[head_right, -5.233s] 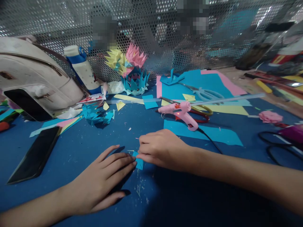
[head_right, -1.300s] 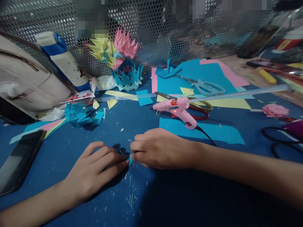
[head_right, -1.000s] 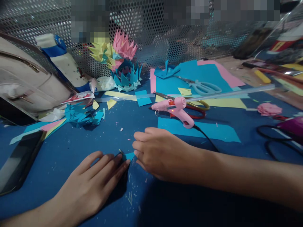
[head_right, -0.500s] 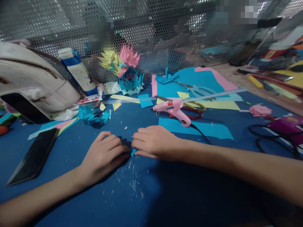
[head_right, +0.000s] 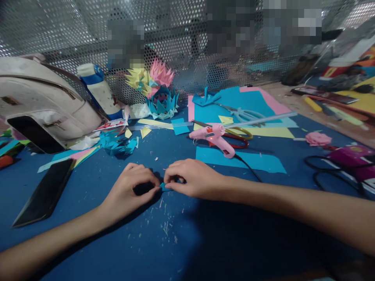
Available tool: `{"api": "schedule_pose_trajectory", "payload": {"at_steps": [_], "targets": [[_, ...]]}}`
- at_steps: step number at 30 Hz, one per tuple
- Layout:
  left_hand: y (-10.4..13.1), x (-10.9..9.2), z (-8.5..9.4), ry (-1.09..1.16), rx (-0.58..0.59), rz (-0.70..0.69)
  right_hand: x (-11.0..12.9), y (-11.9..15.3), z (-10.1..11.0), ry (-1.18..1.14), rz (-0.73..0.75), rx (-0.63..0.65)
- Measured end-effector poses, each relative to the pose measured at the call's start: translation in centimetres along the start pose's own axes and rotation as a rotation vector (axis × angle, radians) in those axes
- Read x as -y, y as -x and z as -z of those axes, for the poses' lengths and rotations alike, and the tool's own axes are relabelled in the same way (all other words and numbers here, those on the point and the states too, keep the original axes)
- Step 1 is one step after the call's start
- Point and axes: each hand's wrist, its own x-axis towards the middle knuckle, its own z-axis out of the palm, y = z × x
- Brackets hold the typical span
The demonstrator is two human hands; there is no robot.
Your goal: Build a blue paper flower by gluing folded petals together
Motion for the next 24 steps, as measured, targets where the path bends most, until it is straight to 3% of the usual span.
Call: {"api": "schedule_pose_trajectory", "payload": {"at_steps": [5, 11, 18, 24], "targets": [[0.1, 0.1, -0.1, 0.011, 0.007, 0.016, -0.3, 0.1, -0.2, 0.046, 0.065, -0.084], [0.2, 0.4, -0.1, -0.020, -0.010, -0.045, -0.8, 0.4, -0.4, 0.304, 0.266, -0.151], [0.3, 0.7, 0.0, 0.019, 0.005, -0.036, -1.2, 0.4, -0.3, 0.424, 0.387, -0.131], [0.3, 0.5, 0.0, 0.008, -0.019, -0.024, -1.3, 0.4, -0.2, 0.447, 0.388, -0.129]]}}
